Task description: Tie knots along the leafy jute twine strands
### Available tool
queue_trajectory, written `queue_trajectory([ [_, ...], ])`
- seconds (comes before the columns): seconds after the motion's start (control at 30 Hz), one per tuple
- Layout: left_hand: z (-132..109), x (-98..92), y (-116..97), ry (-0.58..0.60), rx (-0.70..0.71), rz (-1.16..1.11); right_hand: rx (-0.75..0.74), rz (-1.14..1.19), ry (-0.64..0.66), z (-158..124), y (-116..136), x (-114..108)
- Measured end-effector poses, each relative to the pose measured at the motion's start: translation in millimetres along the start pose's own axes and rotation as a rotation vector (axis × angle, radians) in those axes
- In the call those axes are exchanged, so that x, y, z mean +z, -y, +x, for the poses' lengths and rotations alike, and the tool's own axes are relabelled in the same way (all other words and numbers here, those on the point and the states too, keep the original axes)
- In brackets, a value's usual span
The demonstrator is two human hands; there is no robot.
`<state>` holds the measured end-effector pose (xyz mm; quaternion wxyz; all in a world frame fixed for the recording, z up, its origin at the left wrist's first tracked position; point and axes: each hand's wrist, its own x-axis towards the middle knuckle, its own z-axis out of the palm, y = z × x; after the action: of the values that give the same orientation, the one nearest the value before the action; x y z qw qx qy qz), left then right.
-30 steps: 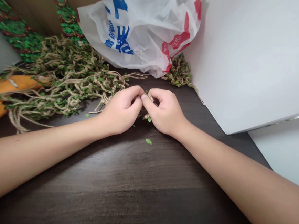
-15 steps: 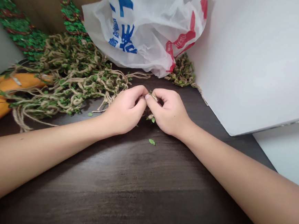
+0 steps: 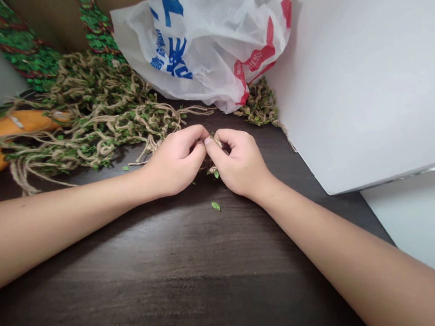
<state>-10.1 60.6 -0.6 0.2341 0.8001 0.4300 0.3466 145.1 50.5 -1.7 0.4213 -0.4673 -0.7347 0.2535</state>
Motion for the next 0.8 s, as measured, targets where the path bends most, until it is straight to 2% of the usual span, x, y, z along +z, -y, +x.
queue_trajectory([
  [0.8,-0.4,-0.5,-0.2,0.003,-0.004,0.011,0.008,0.002,-0.001,0.1,0.7,0.3],
])
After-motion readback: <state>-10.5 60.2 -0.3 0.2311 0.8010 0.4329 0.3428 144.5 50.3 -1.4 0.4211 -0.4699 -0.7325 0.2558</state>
